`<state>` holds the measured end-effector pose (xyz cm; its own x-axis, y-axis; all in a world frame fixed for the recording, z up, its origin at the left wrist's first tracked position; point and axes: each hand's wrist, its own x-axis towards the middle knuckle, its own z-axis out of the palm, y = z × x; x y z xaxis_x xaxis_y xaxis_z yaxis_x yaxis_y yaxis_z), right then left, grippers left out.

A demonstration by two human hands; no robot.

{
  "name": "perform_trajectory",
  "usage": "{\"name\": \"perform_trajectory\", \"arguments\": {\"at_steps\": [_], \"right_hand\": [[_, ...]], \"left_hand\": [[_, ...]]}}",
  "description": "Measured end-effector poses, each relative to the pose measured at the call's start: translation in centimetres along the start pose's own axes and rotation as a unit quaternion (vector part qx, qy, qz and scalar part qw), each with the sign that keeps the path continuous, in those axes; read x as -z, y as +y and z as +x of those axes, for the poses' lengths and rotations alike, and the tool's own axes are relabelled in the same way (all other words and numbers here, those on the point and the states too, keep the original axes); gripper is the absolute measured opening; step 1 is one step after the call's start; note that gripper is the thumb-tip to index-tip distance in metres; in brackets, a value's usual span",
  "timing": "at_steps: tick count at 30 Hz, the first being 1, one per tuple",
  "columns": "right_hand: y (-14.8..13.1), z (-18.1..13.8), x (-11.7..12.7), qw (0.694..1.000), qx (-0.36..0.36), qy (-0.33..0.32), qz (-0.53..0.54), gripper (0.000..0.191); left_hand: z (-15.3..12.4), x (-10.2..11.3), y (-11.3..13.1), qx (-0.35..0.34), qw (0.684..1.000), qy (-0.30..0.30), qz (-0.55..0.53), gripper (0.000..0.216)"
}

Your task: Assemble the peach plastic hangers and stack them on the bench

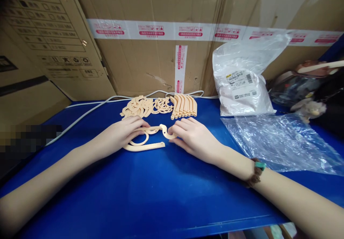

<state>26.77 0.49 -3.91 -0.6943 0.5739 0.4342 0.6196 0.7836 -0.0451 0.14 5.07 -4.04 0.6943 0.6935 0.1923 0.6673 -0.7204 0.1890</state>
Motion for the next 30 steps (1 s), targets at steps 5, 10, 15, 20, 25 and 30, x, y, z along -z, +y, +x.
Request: {"name": "perform_trajectory", "arguments": {"at_steps": [5, 10, 15, 20, 25, 30], "right_hand": [[-0.2, 0.1, 0.0, 0.996, 0.015, -0.054, -0.071, 0.026], [0.1, 0.0, -0.1, 0.993, 0.033, -0.089, -0.066, 0.027], [0.2, 0.1, -0.2, 0.994, 0.016, -0.095, -0.042, 0.025], [0.3, 0.1, -0.1, 0.997, -0.035, -0.052, -0.034, 0.015], [0.4, -0.1, 0.0, 0.996, -0.080, -0.028, -0.022, 0.015], [0.1, 0.0, 0.2, 0.996, -0.087, -0.019, -0.010, 0.021]], "left_hand": [[0.0, 0.1, 0.3, 0.000, 0.999, 0.001, 0.041, 0.024], [-0.2, 0.1, 0.1, 0.021, 0.996, 0.010, 0.084, 0.025], [-0.4, 0.5, 0.8, 0.042, 0.993, 0.021, 0.108, 0.027], [-0.8, 1.0, 1.9, 0.000, 0.999, -0.014, -0.040, 0.034], [-1.0, 0.2, 2.3, -0.040, 0.987, -0.075, -0.135, 0.027], [-1.0, 0.1, 2.3, -0.053, 0.983, -0.088, -0.153, 0.017]]}}
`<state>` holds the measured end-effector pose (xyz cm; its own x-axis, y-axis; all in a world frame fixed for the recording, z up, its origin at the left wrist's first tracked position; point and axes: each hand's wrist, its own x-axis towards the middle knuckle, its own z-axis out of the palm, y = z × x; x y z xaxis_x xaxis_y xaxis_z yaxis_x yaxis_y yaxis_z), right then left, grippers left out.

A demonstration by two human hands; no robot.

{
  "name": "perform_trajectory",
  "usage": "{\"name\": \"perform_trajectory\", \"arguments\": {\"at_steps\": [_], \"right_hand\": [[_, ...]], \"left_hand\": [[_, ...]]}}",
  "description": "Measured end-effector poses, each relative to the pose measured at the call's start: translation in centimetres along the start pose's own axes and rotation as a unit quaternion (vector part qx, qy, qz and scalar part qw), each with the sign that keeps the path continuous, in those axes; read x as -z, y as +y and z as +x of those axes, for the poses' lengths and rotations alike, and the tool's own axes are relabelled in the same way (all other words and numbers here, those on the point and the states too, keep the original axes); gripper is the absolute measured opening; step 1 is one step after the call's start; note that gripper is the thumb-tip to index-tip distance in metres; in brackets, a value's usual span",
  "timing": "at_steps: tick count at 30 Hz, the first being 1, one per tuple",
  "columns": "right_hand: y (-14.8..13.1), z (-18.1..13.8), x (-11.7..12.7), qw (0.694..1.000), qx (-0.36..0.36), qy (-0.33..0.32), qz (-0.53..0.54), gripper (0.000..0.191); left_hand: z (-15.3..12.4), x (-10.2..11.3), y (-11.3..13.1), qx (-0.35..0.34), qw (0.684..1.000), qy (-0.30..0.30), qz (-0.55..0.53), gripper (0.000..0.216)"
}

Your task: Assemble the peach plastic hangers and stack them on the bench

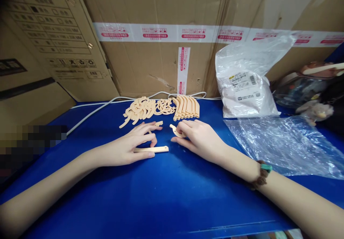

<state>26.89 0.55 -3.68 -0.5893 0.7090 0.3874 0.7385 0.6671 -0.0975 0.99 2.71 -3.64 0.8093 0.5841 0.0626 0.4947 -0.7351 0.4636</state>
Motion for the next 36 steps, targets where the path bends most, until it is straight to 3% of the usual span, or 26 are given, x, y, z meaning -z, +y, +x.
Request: {"name": "perform_trajectory", "arguments": {"at_steps": [15, 23, 30, 36], "right_hand": [[0.0, 0.2, -0.4, 0.998, -0.022, 0.000, 0.053, 0.022], [-0.5, 0.0, -0.3, 0.996, -0.071, -0.017, 0.045, 0.027], [-0.6, 0.0, -0.3, 0.997, -0.037, -0.044, 0.048, 0.028], [-0.9, -0.1, -0.2, 0.993, -0.049, -0.070, 0.079, 0.029]], "left_hand": [[0.2, -0.5, 0.4, 0.003, 0.995, 0.079, -0.062, 0.018], [0.3, -0.6, 0.4, 0.013, 0.991, 0.087, -0.103, 0.014], [0.4, -0.7, 0.0, 0.010, 0.990, 0.099, -0.104, 0.018], [0.4, -0.7, 0.3, 0.014, 0.987, 0.106, -0.123, 0.019]]}}
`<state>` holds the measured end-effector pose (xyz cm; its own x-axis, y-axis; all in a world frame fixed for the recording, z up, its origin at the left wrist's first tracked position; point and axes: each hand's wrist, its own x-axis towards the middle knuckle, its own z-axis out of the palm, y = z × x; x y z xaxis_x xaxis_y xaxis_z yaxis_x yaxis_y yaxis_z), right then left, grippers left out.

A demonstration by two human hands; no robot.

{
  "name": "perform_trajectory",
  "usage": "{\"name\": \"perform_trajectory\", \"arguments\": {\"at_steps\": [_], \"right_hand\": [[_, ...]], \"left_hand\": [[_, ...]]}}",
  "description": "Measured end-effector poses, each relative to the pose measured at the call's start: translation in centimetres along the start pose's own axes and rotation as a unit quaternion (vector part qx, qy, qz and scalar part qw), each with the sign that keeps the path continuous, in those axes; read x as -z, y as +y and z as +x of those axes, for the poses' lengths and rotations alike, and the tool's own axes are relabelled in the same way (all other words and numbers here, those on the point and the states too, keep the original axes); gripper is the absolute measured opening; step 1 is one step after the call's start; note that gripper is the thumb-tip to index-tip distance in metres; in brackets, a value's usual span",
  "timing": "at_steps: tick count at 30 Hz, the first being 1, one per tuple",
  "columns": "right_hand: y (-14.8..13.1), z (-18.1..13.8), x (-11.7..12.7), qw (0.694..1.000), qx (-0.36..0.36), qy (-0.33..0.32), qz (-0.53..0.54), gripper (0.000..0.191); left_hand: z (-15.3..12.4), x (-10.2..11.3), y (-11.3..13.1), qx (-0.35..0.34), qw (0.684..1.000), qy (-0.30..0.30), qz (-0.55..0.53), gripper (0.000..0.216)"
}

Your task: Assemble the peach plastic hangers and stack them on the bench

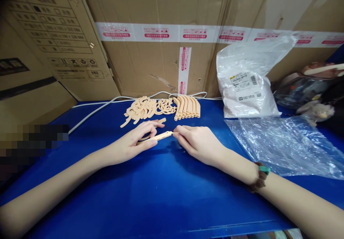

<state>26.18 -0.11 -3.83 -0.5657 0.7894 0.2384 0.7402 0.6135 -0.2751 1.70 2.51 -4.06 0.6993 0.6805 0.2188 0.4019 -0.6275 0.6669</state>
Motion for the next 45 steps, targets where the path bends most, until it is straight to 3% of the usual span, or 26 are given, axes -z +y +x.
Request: {"name": "perform_trajectory", "arguments": {"at_steps": [27, 32, 45], "right_hand": [[-0.31, 0.35, -0.51, 0.983, -0.055, 0.000, 0.173, 0.033], [-0.58, 0.44, -0.61, 0.988, -0.018, -0.019, 0.150, 0.030], [-0.77, 0.16, 0.06, 0.998, -0.058, 0.004, -0.010, 0.034]], "left_hand": [[0.12, -0.25, -0.08, 0.002, 0.999, -0.006, 0.035, 0.021], [0.13, -0.43, 0.18, -0.009, 0.998, -0.035, 0.050, 0.024], [0.12, -0.76, 0.39, -0.019, 0.996, -0.025, 0.086, 0.020]]}}
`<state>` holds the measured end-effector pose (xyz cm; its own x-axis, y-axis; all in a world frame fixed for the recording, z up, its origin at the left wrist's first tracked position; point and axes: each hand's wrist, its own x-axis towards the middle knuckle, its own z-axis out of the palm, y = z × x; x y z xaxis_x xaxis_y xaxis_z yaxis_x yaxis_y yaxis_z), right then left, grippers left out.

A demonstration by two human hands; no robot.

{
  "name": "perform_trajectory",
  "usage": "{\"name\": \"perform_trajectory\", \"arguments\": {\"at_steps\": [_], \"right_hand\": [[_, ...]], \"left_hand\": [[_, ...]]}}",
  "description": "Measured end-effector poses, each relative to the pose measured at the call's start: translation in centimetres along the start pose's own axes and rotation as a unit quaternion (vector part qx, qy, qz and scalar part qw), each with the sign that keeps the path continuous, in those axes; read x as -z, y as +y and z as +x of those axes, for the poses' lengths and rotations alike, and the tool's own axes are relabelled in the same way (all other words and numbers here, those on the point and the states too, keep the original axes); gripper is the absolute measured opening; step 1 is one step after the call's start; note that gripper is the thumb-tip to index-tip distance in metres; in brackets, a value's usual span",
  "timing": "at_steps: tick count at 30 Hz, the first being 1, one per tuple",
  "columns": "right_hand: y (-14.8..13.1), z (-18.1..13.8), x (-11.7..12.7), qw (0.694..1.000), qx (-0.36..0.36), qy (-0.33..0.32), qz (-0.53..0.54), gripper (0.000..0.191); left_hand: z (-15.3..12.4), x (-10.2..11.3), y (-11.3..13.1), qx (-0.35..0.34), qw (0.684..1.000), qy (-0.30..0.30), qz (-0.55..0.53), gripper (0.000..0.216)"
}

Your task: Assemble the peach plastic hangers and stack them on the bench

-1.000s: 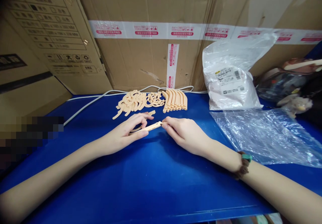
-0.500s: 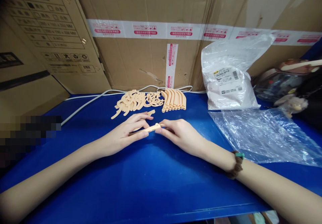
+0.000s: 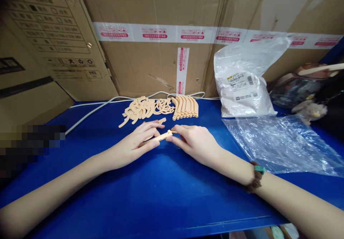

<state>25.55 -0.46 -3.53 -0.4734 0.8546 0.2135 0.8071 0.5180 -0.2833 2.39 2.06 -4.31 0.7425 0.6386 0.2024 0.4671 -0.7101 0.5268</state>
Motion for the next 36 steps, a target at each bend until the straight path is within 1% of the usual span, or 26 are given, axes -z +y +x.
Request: {"name": "perform_trajectory", "arguments": {"at_steps": [5, 8, 12, 14, 16, 19, 22, 24, 27, 29, 33, 36], "right_hand": [[-0.20, 0.04, -0.02, 1.000, -0.029, 0.003, 0.005, 0.036], [-0.14, 0.10, -0.15, 0.999, -0.021, -0.003, 0.028, 0.036], [0.21, 0.04, -0.37, 0.999, 0.014, 0.001, 0.048, 0.033], [0.40, -0.09, -0.45, 0.999, 0.031, 0.012, 0.013, 0.035], [0.54, -0.25, -0.49, 0.997, 0.044, 0.023, -0.053, 0.040], [0.61, -0.41, -0.47, 0.986, 0.067, 0.036, -0.150, 0.046], [0.54, -0.43, -0.40, 0.981, 0.076, 0.043, -0.173, 0.047], [0.42, -0.35, -0.33, 0.987, 0.066, 0.037, -0.145, 0.045], [0.27, -0.12, -0.20, 0.998, 0.030, 0.018, -0.055, 0.038], [0.24, 0.04, -0.09, 1.000, 0.009, 0.013, -0.004, 0.035], [0.20, 0.13, 0.18, 0.999, -0.014, 0.018, 0.038, 0.034], [-0.01, 0.07, 0.38, 0.996, -0.022, -0.006, 0.081, 0.034]], "left_hand": [[0.06, -0.04, -0.07, 0.005, 1.000, 0.003, 0.010, 0.021], [0.06, -0.02, -0.08, 0.011, 1.000, -0.003, 0.009, 0.023], [-0.02, 0.03, -0.18, 0.017, 1.000, -0.016, 0.002, 0.028], [-0.05, 0.07, -0.24, 0.014, 1.000, -0.022, 0.002, 0.030], [-0.07, 0.12, -0.30, 0.005, 1.000, -0.024, 0.005, 0.031], [-0.07, 0.18, -0.37, -0.003, 1.000, -0.019, 0.004, 0.033], [-0.08, 0.23, -0.38, -0.003, 1.000, -0.015, 0.001, 0.032], [-0.09, 0.26, -0.36, -0.007, 1.000, -0.011, 0.001, 0.030], [-0.09, 0.31, -0.29, -0.010, 1.000, -0.002, -0.007, 0.026], [-0.07, 0.34, -0.25, -0.007, 1.000, 0.001, -0.010, 0.024], [-0.10, 0.40, -0.24, 0.004, 1.000, -0.001, -0.009, 0.025], [-0.16, 0.42, -0.28, 0.002, 1.000, -0.005, -0.004, 0.025]]}}
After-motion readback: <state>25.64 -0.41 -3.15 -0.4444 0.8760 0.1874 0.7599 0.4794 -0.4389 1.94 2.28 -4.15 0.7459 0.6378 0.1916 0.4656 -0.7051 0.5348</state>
